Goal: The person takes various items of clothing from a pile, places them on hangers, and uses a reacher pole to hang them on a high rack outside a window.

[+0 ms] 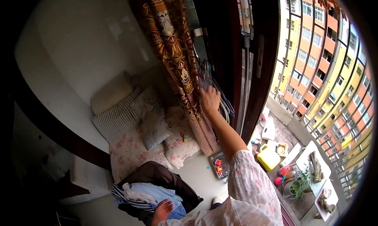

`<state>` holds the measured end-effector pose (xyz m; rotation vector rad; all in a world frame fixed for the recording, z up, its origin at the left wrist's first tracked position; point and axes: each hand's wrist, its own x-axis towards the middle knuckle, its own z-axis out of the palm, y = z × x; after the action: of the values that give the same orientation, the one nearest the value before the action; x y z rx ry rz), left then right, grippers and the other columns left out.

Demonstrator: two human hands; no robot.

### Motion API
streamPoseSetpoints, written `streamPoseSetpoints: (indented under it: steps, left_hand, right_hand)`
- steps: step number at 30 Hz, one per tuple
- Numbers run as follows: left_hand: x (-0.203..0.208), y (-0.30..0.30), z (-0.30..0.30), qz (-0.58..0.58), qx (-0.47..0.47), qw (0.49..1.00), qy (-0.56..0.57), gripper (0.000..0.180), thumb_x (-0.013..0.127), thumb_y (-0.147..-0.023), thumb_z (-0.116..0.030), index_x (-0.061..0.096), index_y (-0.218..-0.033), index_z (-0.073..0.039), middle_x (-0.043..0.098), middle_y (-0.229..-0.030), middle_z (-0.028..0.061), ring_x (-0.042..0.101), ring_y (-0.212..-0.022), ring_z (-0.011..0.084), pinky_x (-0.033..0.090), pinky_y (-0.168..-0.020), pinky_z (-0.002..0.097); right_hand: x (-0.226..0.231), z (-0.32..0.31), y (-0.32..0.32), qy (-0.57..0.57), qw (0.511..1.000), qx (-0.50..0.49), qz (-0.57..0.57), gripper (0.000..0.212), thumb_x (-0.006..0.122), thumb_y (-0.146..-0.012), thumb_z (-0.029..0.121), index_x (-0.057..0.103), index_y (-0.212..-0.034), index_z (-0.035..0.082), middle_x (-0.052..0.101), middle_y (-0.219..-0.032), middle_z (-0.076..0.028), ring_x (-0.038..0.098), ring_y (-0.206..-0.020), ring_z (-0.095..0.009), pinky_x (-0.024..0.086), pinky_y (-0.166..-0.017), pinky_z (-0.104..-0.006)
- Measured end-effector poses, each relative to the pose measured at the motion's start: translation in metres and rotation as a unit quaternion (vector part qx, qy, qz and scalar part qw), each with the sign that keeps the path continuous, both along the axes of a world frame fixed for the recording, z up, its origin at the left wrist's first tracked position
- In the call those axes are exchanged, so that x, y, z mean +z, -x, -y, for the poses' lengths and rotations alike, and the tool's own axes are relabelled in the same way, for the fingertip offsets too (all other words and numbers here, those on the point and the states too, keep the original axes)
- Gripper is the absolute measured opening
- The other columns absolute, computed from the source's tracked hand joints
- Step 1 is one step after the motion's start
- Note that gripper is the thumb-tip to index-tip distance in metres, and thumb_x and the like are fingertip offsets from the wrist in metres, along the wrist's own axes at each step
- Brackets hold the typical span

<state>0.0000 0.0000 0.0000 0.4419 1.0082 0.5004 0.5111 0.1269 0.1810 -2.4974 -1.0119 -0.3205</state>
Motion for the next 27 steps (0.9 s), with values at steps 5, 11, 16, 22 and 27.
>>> streamPoseSetpoints:
  steps: [5,11,16,22,27]
  left_hand:
    - [0.010,0.003,-0.010,0.008,-0.001,1.000,-0.011,0.029,0.047,-0.087,-0.018,0.046,-0.112,-0.004,0.054,-0.104,0.0154,0.055,-0.093,0.0255,0.047,-0.081,0.0354]
    - [-0.090,0.031,-0.010,0.091,0.010,0.996,-0.017,0.025,0.049,-0.086,-0.025,0.052,-0.103,-0.006,0.056,-0.092,0.0075,0.054,-0.085,0.0194,0.045,-0.078,0.0328]
    - [-0.125,0.074,-0.013,0.106,-0.009,0.993,0.052,0.020,0.048,-0.087,-0.027,0.053,-0.094,-0.009,0.052,-0.081,0.0028,0.051,-0.075,0.0153,0.044,-0.069,0.0295]
    - [-0.038,0.015,0.008,0.011,0.016,1.000,0.002,0.013,0.047,-0.088,-0.022,0.052,-0.088,-0.010,0.050,-0.075,0.0019,0.048,-0.069,0.0141,0.042,-0.066,0.0271]
    - [-0.040,0.024,0.009,0.052,0.042,0.998,0.022,0.025,0.047,-0.087,-0.017,0.050,-0.108,-0.004,0.057,-0.098,0.0131,0.056,-0.089,0.0232,0.048,-0.078,0.0345]
  right_hand:
    - [-0.012,-0.033,0.007,0.234,0.934,0.064,0.264,0.023,0.049,-0.081,0.020,0.064,-0.097,0.017,0.054,-0.100,-0.002,0.044,-0.099,-0.019,0.029,-0.079,-0.0322]
    - [-0.043,-0.056,-0.010,0.253,0.930,0.024,0.266,0.025,0.048,-0.081,0.021,0.062,-0.101,0.015,0.054,-0.099,-0.003,0.044,-0.100,-0.020,0.029,-0.079,-0.0323]
    - [-0.017,-0.036,0.004,-0.069,0.986,0.008,0.154,0.018,0.048,-0.075,0.016,0.063,-0.078,0.007,0.055,-0.087,-0.008,0.048,-0.089,-0.024,0.033,-0.075,-0.0353]
    - [0.009,0.010,-0.022,-0.368,0.922,0.102,-0.070,0.018,0.055,-0.077,0.015,0.059,-0.081,-0.002,0.054,-0.075,-0.017,0.055,-0.069,-0.029,0.044,-0.064,-0.0365]
    - [0.002,0.060,0.033,-0.458,0.815,0.212,-0.286,0.020,0.051,-0.087,0.020,0.056,-0.087,0.001,0.048,-0.067,0.004,0.042,-0.061,-0.004,0.034,-0.055,-0.0186]
